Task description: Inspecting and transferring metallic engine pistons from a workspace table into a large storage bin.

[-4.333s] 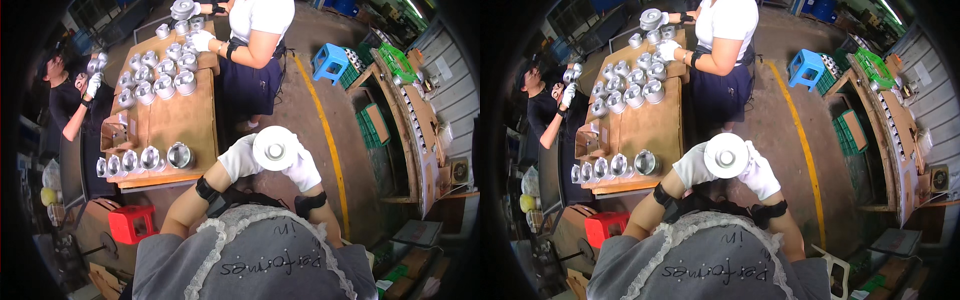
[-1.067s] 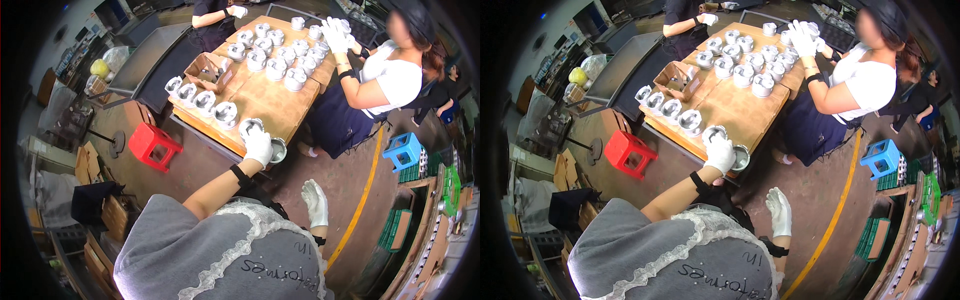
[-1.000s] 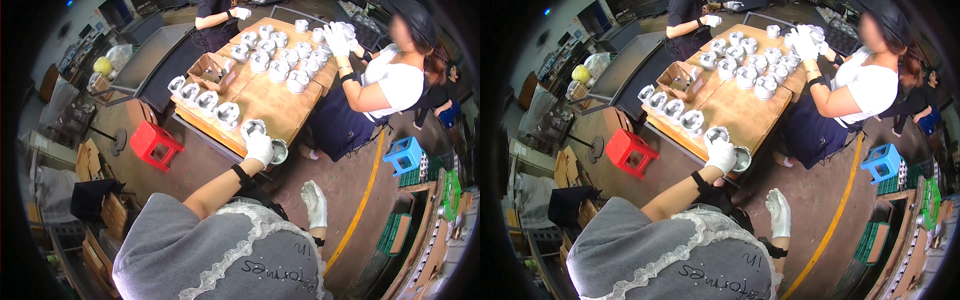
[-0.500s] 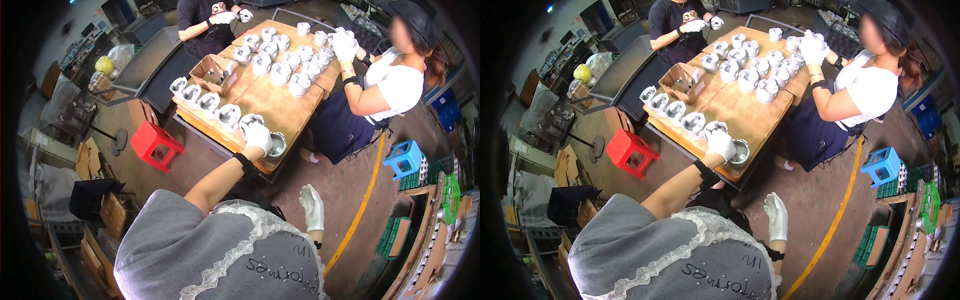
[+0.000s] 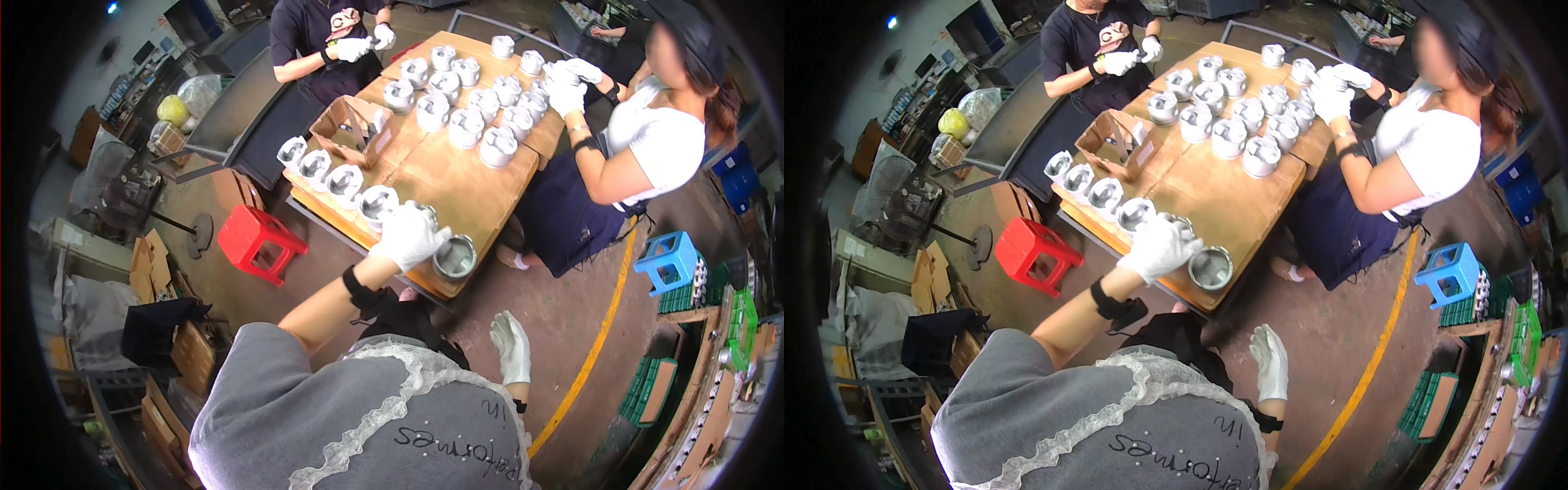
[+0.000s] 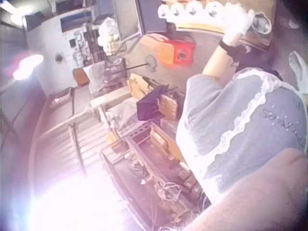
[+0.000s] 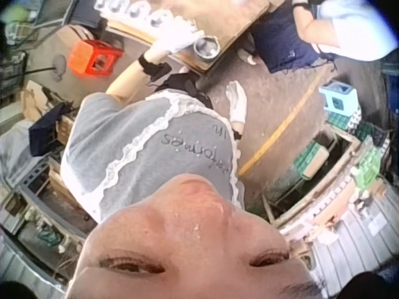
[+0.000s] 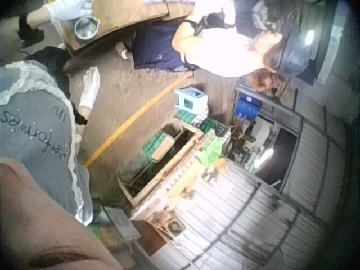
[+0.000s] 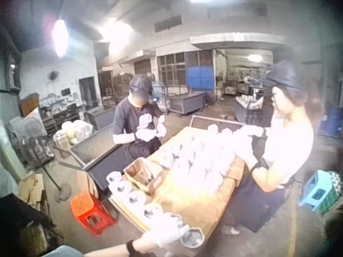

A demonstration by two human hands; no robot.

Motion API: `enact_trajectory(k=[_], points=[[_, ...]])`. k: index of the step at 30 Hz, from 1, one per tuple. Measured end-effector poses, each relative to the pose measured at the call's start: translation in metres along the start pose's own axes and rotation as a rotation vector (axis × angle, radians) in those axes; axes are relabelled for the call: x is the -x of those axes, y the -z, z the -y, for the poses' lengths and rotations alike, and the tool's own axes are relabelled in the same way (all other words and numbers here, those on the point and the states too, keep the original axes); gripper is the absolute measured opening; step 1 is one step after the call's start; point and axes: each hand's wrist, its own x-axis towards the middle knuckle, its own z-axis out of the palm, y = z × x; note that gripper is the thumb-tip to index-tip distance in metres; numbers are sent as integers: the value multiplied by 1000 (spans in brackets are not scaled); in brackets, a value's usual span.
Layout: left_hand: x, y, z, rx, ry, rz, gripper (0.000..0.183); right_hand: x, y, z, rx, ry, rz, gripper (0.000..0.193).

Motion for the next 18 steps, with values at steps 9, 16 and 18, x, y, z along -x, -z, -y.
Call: enact_trajectory(k=[9,16,18], points=[[-82,66,143,-301,158,35,37,-41,-38,21,32,3,-24,48],[-135,43,208,-446,153,394,21,-51,-71,22,-35,66,-186,45],[-137,27,224,-561,-55,221,15,-48,-78,15,-50,67,-215,44]])
